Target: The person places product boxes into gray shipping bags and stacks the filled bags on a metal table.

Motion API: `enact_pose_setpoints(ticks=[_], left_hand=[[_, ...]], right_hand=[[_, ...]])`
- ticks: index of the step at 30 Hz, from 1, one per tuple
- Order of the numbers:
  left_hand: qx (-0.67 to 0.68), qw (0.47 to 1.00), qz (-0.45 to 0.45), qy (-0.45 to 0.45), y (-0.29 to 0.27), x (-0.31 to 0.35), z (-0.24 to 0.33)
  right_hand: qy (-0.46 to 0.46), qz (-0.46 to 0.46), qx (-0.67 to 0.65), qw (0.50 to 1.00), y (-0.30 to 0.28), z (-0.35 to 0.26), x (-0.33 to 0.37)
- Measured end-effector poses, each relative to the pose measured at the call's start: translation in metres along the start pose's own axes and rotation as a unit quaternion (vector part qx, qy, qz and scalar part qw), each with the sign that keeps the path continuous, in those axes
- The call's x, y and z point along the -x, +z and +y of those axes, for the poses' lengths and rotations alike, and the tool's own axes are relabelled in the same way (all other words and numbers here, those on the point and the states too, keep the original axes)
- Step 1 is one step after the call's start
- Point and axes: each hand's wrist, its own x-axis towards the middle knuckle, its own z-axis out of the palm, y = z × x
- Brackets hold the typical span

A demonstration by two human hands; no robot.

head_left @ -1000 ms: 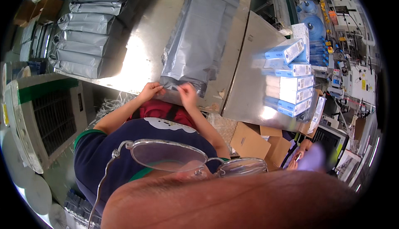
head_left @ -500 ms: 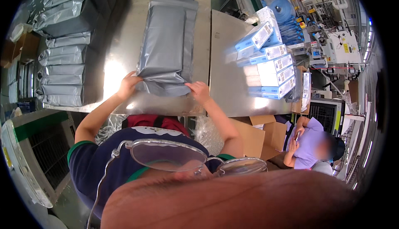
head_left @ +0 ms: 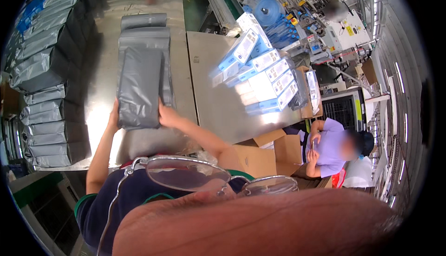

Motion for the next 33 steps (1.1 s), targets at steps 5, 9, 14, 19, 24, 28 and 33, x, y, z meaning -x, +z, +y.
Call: enact_pose_setpoints(ticks=[5,9,14,19,24,28,33], left_hand=[[-0.350,0.935,0.013,0.054,0.033,0.043,0.047],[-0.611,0.776,-0.022,0.155,-0.003,0.039,0.063],[-0.732,0.663,0.121,0.103,0.049,0.000,0.054],[-0.737,0.611,0.079,0.278,0.024,0.064,0.090],[-0.830,0.504,0.168,0.171,0.006,0.184,0.227],[-0.908,0.263,0.267,0.187,-0.048,0.186,0.318],[-0.886,0.074,0.443,0.118,-0.132,0.151,0.325]], right_hand=[[-0.169,0.156,0.258,0.938,-0.156,0.092,-0.034],[0.196,0.201,0.156,0.947,-0.276,0.213,-0.058],[0.313,0.236,0.211,0.896,-0.256,0.257,-0.059],[0.297,0.113,0.267,0.910,-0.209,0.188,-0.053],[0.166,-0.075,0.410,0.894,-0.219,0.126,0.001],[-0.142,-0.012,0.503,0.853,-0.194,0.170,-0.012],[-0.245,-0.052,0.480,0.841,-0.193,0.107,-0.004]])
